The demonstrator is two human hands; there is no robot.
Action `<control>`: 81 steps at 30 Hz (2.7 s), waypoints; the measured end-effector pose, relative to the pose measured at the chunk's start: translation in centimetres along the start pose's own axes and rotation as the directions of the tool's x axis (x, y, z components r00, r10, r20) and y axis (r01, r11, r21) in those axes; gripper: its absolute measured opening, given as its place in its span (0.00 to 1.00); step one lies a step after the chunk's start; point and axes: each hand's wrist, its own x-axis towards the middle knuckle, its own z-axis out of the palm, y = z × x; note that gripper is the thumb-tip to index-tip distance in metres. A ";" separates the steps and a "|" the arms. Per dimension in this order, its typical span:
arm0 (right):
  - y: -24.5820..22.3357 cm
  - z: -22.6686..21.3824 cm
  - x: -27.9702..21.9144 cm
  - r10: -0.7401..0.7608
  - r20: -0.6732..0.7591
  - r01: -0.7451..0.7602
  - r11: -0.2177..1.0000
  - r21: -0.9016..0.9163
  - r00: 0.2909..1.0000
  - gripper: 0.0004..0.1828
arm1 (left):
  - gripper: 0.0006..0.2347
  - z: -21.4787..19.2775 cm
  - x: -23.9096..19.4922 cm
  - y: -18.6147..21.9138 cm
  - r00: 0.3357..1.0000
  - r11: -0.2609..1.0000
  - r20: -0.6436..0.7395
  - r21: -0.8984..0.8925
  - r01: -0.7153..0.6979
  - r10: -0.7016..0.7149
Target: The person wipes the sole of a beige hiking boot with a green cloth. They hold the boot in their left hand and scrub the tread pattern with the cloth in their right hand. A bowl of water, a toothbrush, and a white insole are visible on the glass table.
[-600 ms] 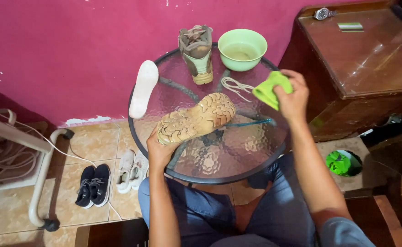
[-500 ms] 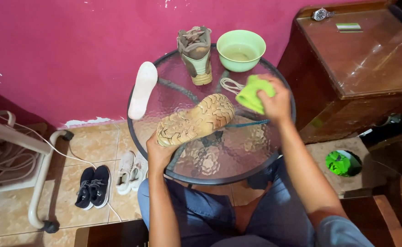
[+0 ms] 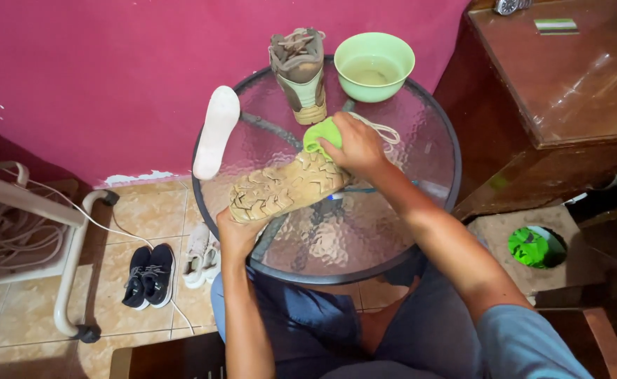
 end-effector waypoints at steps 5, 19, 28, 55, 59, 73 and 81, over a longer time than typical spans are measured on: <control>-3.7 -1.2 -0.2 0.003 0.034 -0.006 0.995 0.097 0.999 0.21 | 0.18 -0.3 -0.1 0.1 0.999 0.998 -0.015 0.047 -0.033 0.034; -3.4 -4.7 -0.8 0.026 0.189 -0.083 0.949 0.303 0.982 0.22 | 0.10 0.8 -0.3 2.7 0.988 0.990 -0.054 0.027 -0.142 0.143; 1.4 1.5 -0.6 -0.003 -0.438 -0.042 0.995 -0.093 0.899 0.27 | 0.09 1.1 -0.8 5.3 0.982 0.982 0.023 0.037 -0.186 0.185; -0.8 -6.6 -0.1 0.425 0.382 -0.499 0.858 0.118 0.821 0.34 | 0.16 -1.4 -0.1 3.1 0.989 0.985 0.014 0.094 -0.146 0.145; -2.4 -7.2 -0.1 0.400 0.456 -0.485 0.871 0.081 0.795 0.37 | 0.18 -1.1 0.3 3.1 0.987 0.983 0.006 0.089 -0.159 0.159; -3.7 -10.0 0.4 -0.181 0.306 -0.038 0.804 0.593 0.935 0.30 | 0.24 -1.7 0.0 1.7 0.986 0.985 -0.008 0.047 -0.168 0.169; -1.3 -5.6 -0.8 -0.045 0.285 -0.109 0.857 0.503 0.958 0.24 | 0.28 -1.8 0.3 1.2 0.986 0.985 0.003 0.026 -0.169 0.169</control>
